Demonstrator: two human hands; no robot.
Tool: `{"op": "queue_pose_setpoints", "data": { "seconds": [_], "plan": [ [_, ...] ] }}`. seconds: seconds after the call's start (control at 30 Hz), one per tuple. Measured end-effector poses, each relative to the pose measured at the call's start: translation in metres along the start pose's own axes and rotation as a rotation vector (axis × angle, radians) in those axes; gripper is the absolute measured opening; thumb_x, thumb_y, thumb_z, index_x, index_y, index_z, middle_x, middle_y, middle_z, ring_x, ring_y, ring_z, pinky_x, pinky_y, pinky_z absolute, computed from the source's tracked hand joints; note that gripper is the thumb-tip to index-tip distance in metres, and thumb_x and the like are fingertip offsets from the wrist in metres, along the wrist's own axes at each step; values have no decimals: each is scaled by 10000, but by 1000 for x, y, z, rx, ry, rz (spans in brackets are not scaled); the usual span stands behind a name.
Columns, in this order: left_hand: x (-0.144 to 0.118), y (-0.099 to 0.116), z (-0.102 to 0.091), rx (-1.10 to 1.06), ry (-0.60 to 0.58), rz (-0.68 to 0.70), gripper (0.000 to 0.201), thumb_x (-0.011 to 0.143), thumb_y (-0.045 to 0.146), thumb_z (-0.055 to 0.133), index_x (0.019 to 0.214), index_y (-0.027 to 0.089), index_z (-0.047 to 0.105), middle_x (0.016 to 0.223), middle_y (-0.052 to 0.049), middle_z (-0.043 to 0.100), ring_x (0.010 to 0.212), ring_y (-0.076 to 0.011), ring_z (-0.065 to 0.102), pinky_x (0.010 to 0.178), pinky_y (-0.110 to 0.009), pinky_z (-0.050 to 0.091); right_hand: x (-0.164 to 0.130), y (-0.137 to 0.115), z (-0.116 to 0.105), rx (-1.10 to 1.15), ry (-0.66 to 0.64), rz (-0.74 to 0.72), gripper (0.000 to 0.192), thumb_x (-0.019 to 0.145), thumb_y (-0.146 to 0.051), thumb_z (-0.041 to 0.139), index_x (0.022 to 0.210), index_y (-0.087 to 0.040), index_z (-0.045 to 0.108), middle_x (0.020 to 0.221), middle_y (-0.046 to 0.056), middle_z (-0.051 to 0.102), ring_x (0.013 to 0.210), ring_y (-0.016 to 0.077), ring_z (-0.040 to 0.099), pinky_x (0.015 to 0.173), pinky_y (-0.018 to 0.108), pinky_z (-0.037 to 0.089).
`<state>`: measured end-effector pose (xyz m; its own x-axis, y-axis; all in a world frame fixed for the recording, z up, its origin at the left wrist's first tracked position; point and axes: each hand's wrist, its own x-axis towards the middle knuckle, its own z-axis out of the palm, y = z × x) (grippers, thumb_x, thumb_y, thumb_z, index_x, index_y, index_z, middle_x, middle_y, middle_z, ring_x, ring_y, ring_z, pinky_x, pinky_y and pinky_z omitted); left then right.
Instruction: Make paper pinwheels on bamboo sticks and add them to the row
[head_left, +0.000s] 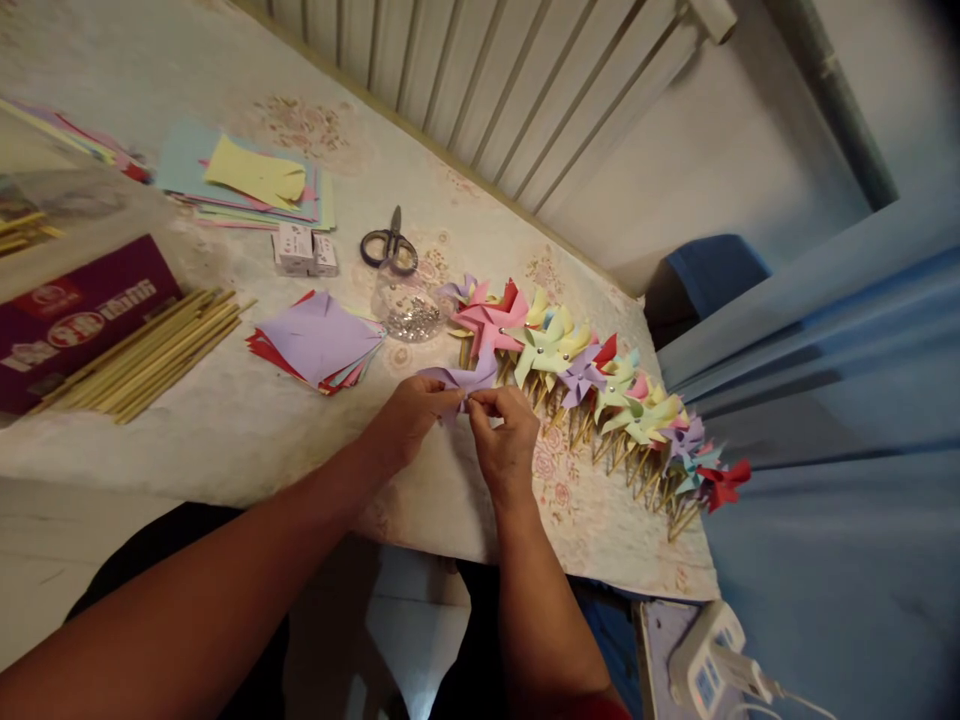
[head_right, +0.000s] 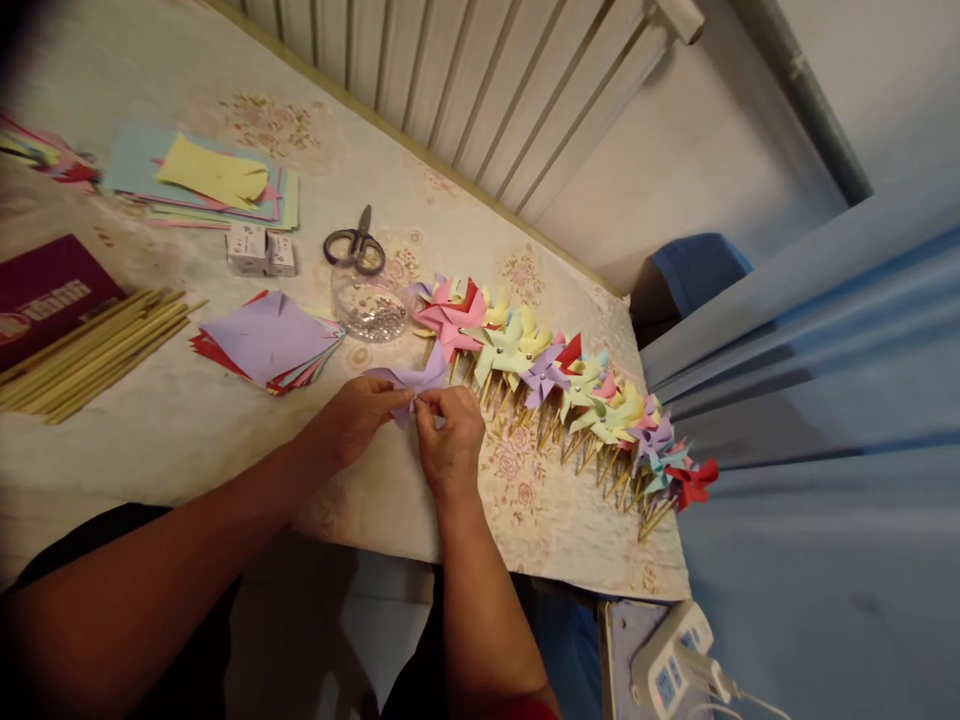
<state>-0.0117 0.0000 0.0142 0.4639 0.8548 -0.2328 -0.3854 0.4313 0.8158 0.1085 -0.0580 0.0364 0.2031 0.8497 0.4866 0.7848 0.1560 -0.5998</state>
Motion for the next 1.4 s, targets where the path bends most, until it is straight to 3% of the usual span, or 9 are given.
{"op": "queue_pose_setpoints", "data": {
  "seconds": [0.37, 0.8, 1.0, 1.23, 1.4],
  "plan": [
    [3, -3, 1, -2, 21, -12, 141, 608, 283, 741, 615, 160, 672, 619, 12, 604, 600, -99, 501, 607, -237, 374, 0, 9, 1, -1, -14, 4, 138, 875, -210, 618, 747, -215, 666, 721, -6, 612, 714, 148, 570, 713, 280, 448],
    [-1, 0, 2, 168, 20, 55, 267, 657, 388, 700, 569, 171, 573, 559, 36, 521, 555, -95, 433, 556, -240, 328, 1, 9, 1, 42, -14, -24, 168, 879, -203, 619, 716, -221, 655, 697, -12, 612, 705, 155, 557, 695, 294, 431],
    [-3, 4, 4, 421, 43, 226, 211, 730, 328, 631, 602, 172, 571, 609, 37, 500, 602, -108, 453, 586, -246, 359, 1, 7, -4, 41, -57, 25, 173, 874, -198, 610, 707, -213, 652, 688, -15, 608, 689, 151, 556, 677, 282, 424],
    [-4, 0, 4, 693, 81, 365, 166, 793, 237, 556, 643, 168, 578, 598, 41, 489, 593, -107, 439, 575, -245, 339, -1, 0, -8, -124, -61, -93, 209, 907, -192, 555, 717, -211, 640, 742, 28, 624, 757, 184, 549, 730, 317, 409],
    [-5, -1, 4, 762, 120, 399, 126, 781, 198, 542, 658, 179, 561, 570, 52, 485, 582, -108, 429, 565, -241, 326, -3, 5, 1, 90, -7, 131, 183, 867, -213, 582, 689, -207, 624, 667, -17, 604, 651, 152, 553, 653, 280, 427]
  ]
}}
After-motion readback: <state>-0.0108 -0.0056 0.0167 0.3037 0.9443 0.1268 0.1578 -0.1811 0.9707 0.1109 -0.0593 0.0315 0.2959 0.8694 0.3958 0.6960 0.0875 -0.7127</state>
